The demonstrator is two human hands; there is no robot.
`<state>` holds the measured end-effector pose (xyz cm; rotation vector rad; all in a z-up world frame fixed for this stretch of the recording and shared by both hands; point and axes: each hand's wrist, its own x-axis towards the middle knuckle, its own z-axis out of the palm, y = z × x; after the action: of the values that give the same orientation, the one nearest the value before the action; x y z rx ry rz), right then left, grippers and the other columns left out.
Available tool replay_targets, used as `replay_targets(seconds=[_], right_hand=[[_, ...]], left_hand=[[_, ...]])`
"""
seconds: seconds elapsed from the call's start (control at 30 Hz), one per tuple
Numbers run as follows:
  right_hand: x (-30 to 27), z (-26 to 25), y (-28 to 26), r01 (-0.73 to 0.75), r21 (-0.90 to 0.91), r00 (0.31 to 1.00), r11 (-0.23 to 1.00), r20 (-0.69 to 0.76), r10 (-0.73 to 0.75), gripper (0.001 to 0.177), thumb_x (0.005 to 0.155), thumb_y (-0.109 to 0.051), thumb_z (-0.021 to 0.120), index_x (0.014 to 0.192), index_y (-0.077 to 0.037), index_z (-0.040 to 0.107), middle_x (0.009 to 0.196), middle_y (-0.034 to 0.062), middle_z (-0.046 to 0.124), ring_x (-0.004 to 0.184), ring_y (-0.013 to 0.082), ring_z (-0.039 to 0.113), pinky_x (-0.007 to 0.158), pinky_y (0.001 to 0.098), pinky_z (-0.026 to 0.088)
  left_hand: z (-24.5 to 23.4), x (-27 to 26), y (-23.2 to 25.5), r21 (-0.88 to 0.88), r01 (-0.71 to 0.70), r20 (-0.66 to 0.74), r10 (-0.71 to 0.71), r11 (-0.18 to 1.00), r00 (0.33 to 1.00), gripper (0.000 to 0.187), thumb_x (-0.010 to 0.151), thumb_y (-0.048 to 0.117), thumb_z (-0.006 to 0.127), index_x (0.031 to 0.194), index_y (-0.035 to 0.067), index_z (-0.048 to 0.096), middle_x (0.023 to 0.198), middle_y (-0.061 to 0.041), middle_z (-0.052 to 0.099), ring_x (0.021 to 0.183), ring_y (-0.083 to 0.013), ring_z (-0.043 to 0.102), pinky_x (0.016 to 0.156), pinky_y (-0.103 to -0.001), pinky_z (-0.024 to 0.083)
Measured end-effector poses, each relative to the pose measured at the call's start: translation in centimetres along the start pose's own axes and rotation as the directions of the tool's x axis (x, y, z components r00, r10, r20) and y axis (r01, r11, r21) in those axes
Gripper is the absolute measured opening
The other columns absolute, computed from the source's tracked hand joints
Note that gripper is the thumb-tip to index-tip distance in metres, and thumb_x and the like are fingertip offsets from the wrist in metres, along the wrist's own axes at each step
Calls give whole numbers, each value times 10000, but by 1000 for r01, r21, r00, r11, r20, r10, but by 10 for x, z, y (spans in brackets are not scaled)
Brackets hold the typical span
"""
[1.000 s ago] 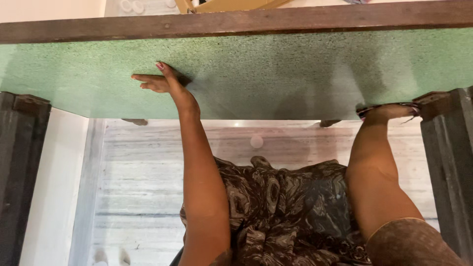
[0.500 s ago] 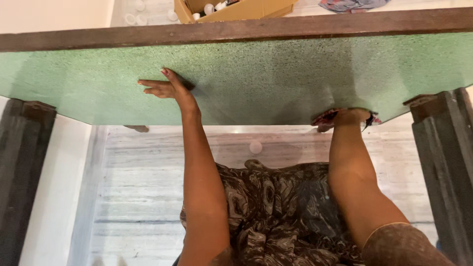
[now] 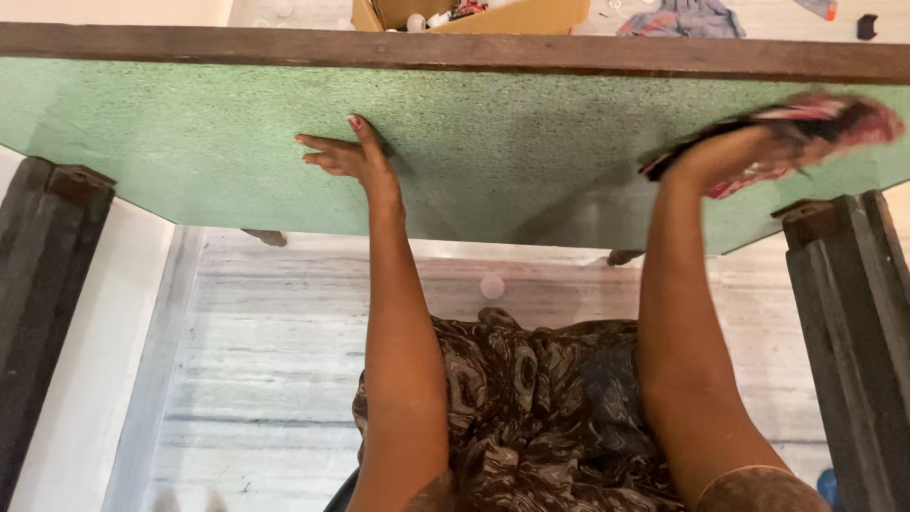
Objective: The person wipes the surface of a large glass panel with a patterned cloth. They use both hands to rub the cloth across the glass, moving from one side to the other in a repetitive cleaning motion.
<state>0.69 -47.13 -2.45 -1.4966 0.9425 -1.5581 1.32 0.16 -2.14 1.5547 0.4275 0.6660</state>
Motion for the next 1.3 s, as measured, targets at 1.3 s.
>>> replay_targets(seconds=[1.3], right_hand=[[-190,-33,-29,914,376,-336,-153,490,-805,522,1163,-492,429,1677,-411,400,1788,26,32,1648,250,-38,1182,639,-197]], left_hand=[[8,-1,-2,-10,-17,-44,17,1000,999,1159,868,858,331,1606,179,-252,1616,-313,-374,1476,-517,-334,1081,-820,-38]])
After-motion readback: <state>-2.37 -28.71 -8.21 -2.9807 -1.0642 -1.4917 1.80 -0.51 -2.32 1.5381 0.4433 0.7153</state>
